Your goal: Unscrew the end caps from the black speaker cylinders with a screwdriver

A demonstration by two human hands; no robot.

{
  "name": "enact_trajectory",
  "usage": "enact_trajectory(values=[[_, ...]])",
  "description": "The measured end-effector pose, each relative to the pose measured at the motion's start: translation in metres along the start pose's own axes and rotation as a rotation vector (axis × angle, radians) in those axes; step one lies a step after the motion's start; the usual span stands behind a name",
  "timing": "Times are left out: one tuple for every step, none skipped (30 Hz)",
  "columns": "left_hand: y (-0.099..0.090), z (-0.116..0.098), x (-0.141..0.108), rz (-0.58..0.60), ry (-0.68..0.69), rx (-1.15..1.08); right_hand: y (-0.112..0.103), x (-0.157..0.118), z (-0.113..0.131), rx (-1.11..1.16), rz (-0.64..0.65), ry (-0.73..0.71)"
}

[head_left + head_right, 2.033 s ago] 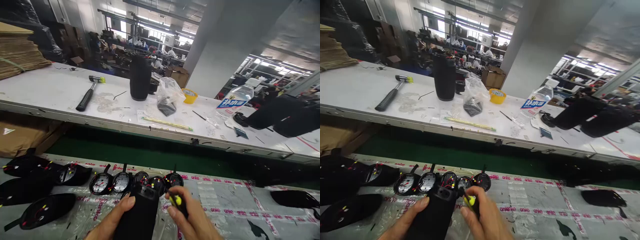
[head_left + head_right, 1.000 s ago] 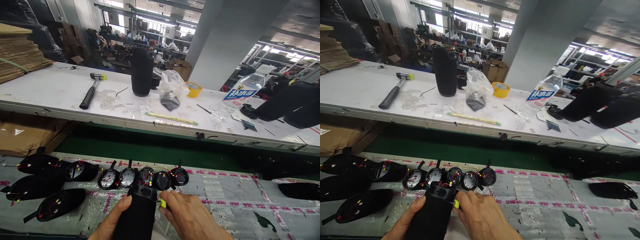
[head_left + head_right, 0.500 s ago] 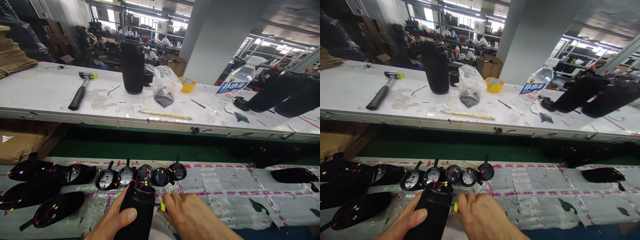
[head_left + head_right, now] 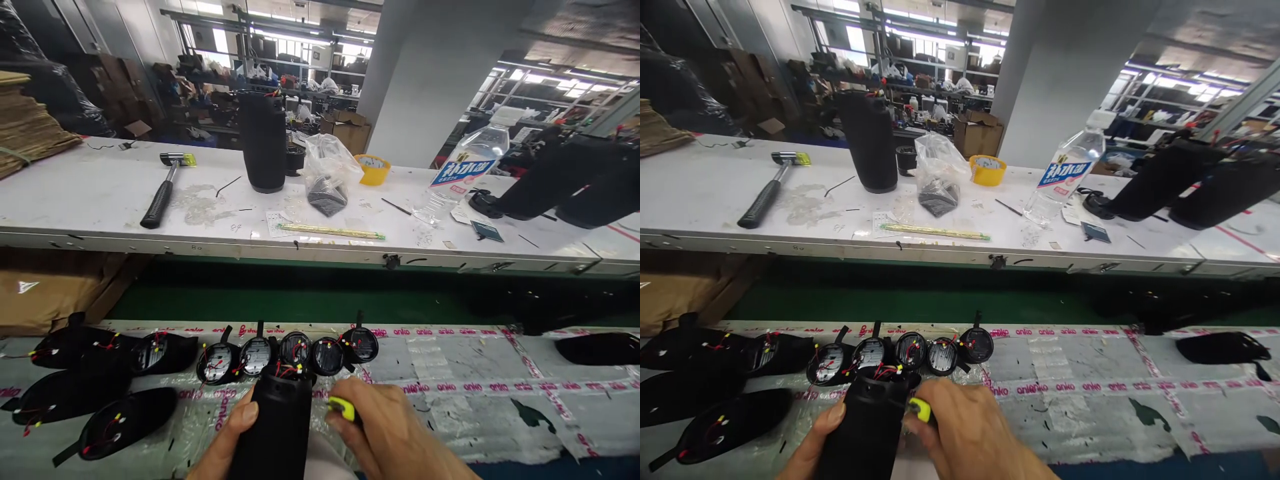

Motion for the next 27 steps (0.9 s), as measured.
enact_trajectory(values=[[-0.002, 0.001, 0.001, -0.014, 0.0, -0.003, 0.003, 0.0, -0.002, -0.015, 0.041, 0.032], [-0.003, 0.0, 0.002, -0.024, 0.014, -0.006, 0.007, -0.001, -0.003, -0.037, 0.093, 0.059], [-0.004, -0.001, 0.003, -0.033, 0.037, -0.009, 0.013, -0.003, -0.005, -0.059, 0.146, 0.082], [-0.004, -0.002, 0.004, -0.041, 0.056, -0.007, 0.02, -0.004, -0.005, -0.073, 0.198, 0.102], [-0.004, -0.004, 0.004, -0.05, 0.071, 0.008, 0.025, -0.006, -0.006, -0.083, 0.241, 0.114], [-0.002, -0.006, 0.004, -0.056, 0.083, 0.038, 0.029, -0.007, -0.006, -0.096, 0.265, 0.121], [0.0, -0.009, 0.003, -0.058, 0.089, 0.079, 0.03, -0.007, -0.005, -0.112, 0.272, 0.12], [0.003, -0.011, 0.002, -0.052, 0.098, 0.133, 0.03, -0.006, -0.004, -0.126, 0.271, 0.11], [0.007, -0.014, 0.001, -0.037, 0.11, 0.191, 0.028, -0.005, -0.002, -0.138, 0.266, 0.091], [0.011, -0.017, -0.001, -0.016, 0.126, 0.244, 0.026, -0.003, -0.001, -0.147, 0.258, 0.066], [0.015, -0.019, -0.002, 0.007, 0.141, 0.289, 0.022, -0.001, 0.001, -0.154, 0.249, 0.042], [0.019, -0.021, -0.003, 0.026, 0.15, 0.322, 0.019, 0.001, 0.003, -0.161, 0.241, 0.02], [0.021, -0.023, -0.003, 0.039, 0.156, 0.345, 0.016, 0.003, 0.004, -0.17, 0.228, -0.001], [0.022, -0.023, -0.003, 0.046, 0.157, 0.356, 0.014, 0.004, 0.005, -0.181, 0.216, -0.019], [0.022, -0.023, -0.002, 0.047, 0.152, 0.359, 0.012, 0.005, 0.005, -0.191, 0.209, -0.032], [0.022, -0.023, -0.001, 0.045, 0.147, 0.36, 0.011, 0.005, 0.006, -0.198, 0.209, -0.041], [0.021, -0.022, -0.001, 0.043, 0.143, 0.361, 0.01, 0.005, 0.006, -0.204, 0.217, -0.049], [0.02, -0.022, 0.0, 0.04, 0.141, 0.364, 0.011, 0.005, 0.006, -0.212, 0.23, -0.055], [0.019, -0.022, 0.0, 0.037, 0.142, 0.37, 0.011, 0.004, 0.006, -0.219, 0.248, -0.062], [0.019, -0.022, 0.0, 0.036, 0.147, 0.381, 0.012, 0.004, 0.006, -0.228, 0.267, -0.068], [0.02, -0.023, 0.0, 0.036, 0.159, 0.397, 0.013, 0.003, 0.006, -0.236, 0.279, -0.075], [0.021, -0.024, -0.001, 0.036, 0.172, 0.414, 0.015, 0.003, 0.007, -0.244, 0.287, -0.079], [0.022, -0.026, -0.001, 0.038, 0.186, 0.431, 0.016, 0.003, 0.007, -0.252, 0.291, -0.081], [0.023, -0.027, -0.002, 0.039, 0.198, 0.444, 0.017, 0.002, 0.007, -0.258, 0.293, -0.083], [0.024, -0.028, -0.003, 0.038, 0.204, 0.456, 0.018, 0.002, 0.007, -0.264, 0.294, -0.086], [0.025, -0.029, -0.003, 0.033, 0.206, 0.468, 0.019, 0.002, 0.008, -0.273, 0.295, -0.094], [0.025, -0.029, -0.003, 0.024, 0.205, 0.482, 0.02, 0.001, 0.009, -0.289, 0.299, -0.109]])
Point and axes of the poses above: each hand's wrist, its own x-axis towards the middle knuckle, its own y-axis out of the palm, z = x × y, the point moved 6 cm from there along x, towards the middle knuckle, and after that the axes turned 3 degrees about -x, right-handed, at the moved point
